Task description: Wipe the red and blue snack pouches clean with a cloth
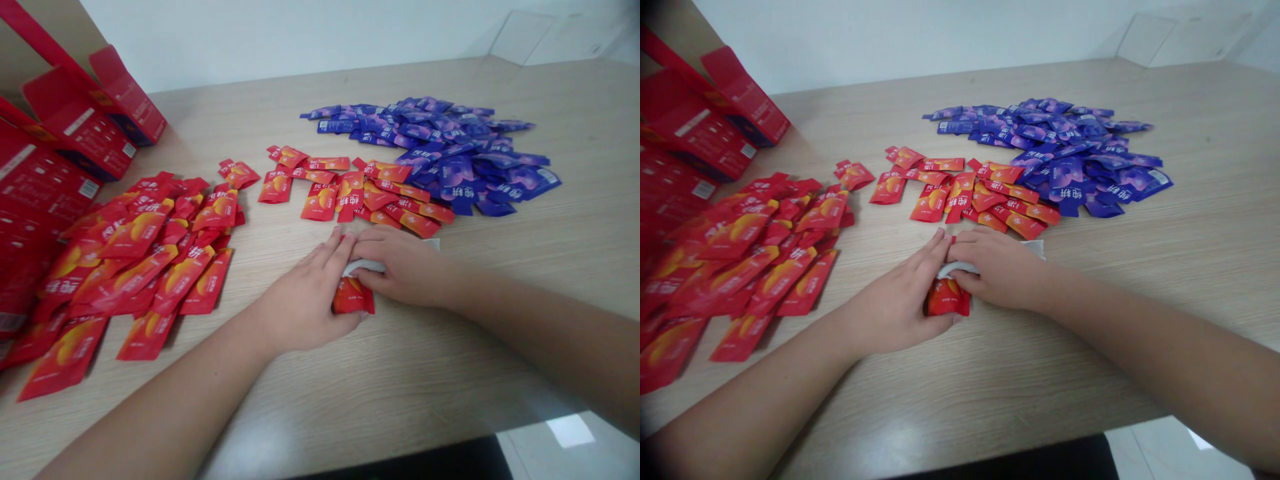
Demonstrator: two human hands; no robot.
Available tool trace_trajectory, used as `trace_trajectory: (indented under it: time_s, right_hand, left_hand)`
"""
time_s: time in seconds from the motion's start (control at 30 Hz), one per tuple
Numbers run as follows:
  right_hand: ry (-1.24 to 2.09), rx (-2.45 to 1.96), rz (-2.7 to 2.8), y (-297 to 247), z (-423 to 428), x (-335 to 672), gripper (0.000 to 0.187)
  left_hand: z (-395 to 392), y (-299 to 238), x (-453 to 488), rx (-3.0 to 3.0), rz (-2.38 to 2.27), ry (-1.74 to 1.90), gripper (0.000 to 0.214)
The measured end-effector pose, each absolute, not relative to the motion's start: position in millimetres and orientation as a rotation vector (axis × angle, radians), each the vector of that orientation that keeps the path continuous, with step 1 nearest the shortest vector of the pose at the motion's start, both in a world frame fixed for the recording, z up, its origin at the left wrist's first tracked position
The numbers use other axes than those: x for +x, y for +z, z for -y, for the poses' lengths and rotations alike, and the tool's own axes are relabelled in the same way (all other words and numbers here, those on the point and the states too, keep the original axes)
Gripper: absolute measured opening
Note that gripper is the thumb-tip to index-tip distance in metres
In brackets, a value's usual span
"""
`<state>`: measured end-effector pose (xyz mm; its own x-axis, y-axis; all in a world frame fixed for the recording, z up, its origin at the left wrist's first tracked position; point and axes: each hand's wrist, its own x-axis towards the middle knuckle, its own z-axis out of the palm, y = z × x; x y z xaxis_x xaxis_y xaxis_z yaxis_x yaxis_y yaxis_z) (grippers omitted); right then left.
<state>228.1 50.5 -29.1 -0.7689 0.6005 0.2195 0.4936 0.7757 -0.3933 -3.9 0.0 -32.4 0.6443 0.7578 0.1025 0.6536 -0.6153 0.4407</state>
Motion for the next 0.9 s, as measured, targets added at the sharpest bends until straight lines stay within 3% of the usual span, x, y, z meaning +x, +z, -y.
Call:
trace_trajectory:
  time_s: [0.3,0.73,0.9]
  right_hand:
    - [0.644,-0.570,2.857,8.0,-26.2,225.2,0.015]
    - [0.501,-0.638,2.888,2.3,-21.1,224.5,0.014]
    - [0.446,-0.679,2.842,-1.1,-23.6,222.2,0.022]
  left_hand:
    - [0.4,-29.6,-0.7,2.511,-1.193,0.325,0.111]
    - [0.9,-23.7,0.8,2.499,-1.173,0.285,0.103]
    - [-0.1,-23.6,0.0,2.491,-1.162,0.312,0.104]
